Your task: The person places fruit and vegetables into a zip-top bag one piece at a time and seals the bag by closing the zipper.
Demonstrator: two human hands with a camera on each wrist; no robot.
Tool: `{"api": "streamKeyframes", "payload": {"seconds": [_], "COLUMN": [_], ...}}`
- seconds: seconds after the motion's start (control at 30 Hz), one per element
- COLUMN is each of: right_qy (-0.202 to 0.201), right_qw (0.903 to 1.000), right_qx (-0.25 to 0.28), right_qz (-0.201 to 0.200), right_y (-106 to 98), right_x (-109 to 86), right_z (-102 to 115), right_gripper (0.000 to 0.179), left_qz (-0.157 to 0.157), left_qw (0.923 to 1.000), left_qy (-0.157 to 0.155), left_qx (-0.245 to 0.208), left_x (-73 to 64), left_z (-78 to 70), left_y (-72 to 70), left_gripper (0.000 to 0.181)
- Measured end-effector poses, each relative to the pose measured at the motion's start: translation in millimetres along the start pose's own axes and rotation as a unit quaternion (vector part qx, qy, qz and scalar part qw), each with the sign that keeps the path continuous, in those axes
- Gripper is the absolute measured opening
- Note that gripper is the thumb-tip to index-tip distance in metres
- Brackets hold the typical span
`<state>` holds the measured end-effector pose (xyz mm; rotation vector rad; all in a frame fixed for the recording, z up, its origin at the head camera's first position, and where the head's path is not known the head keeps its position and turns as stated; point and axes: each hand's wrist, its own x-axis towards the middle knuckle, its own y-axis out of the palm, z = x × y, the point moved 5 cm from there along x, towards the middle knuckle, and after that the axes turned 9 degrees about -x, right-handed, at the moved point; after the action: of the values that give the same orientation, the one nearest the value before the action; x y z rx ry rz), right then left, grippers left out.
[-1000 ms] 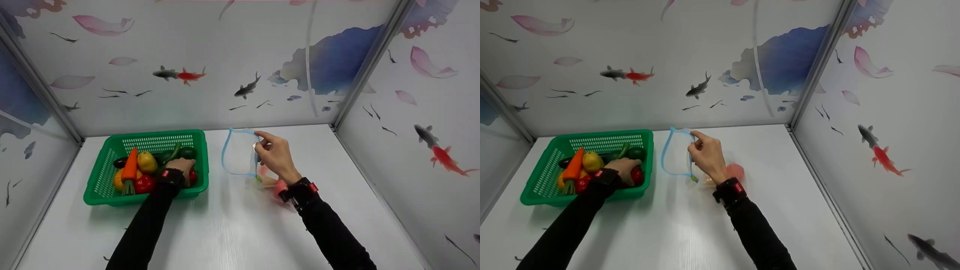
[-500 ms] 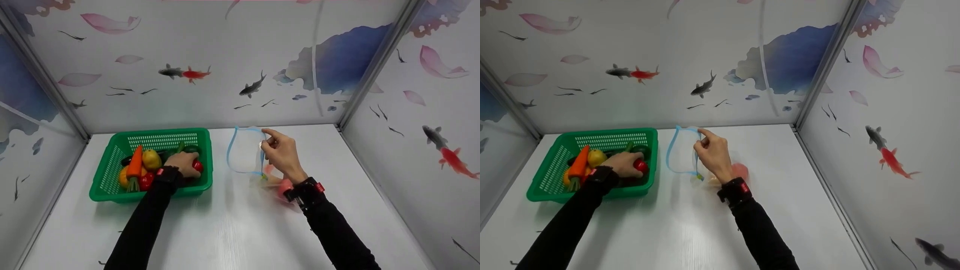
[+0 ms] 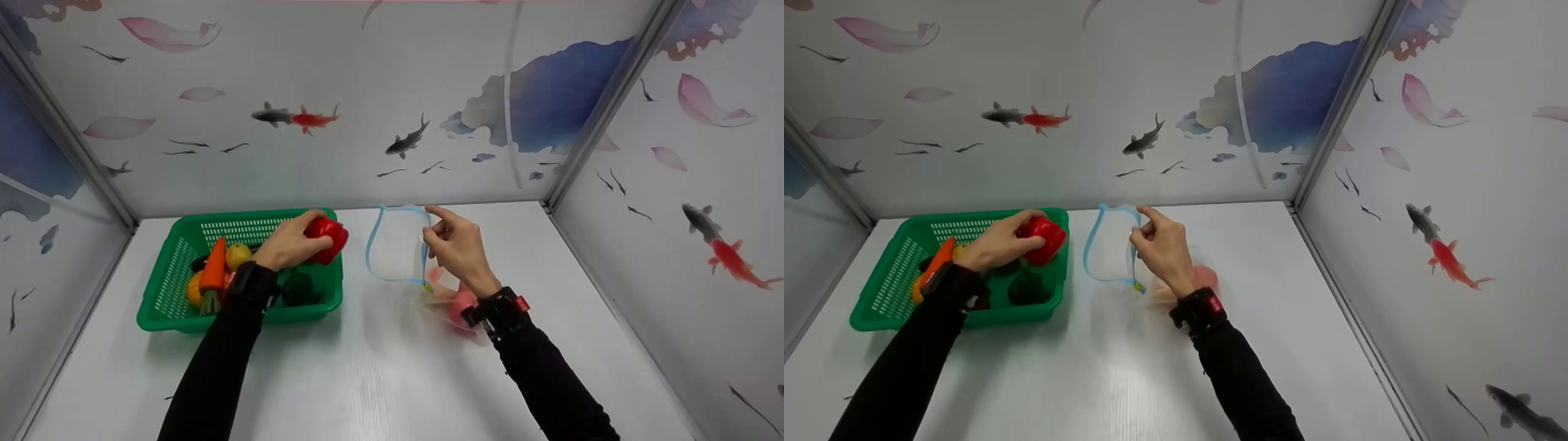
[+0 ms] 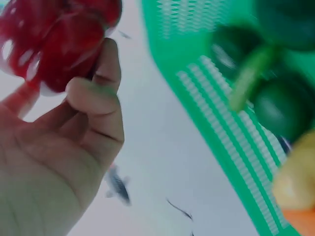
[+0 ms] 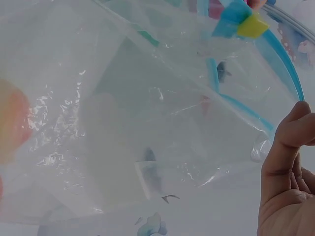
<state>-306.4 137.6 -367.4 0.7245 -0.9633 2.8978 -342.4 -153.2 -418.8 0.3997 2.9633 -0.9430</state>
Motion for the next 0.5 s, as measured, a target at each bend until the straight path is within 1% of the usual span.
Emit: {"api": "streamKeyframes", "payload": {"seconds": [0.1,0.2,0.33,0.5], "right_qy": [-0.004,-0.006,-0.006,0.001], "right_qw": [1.0,0.9999,0.9999,0.9999], "right_qx": [0.007,0.011,0.012,0.012], "right_qz": [0.006,0.007,0.009,0.008], "right_y": [-6,-10,-11,-11], "right_x": [-2.9,-4.3,-4.9,-5.2], "right_z": [14,19,20,20], "right_gripper": [0.038,0.038,0.039,0.038], "left_qz": [0.003,0.009,0.004,-0.015], "left_qw": [0.9985,0.9963,0.9948,0.9939], "left_qy": [0.012,0.027,0.046,0.055], "left_qx": [-0.053,-0.082,-0.091,-0.094], "left_x": [0.1,0.2,1.5,7.7], "left_z": [-17.6,-34.1,-52.1,-66.0], "left_y": [6.5,16.4,31.4,55.0], "left_gripper": [0.062,0.063,0.062,0.059]}}
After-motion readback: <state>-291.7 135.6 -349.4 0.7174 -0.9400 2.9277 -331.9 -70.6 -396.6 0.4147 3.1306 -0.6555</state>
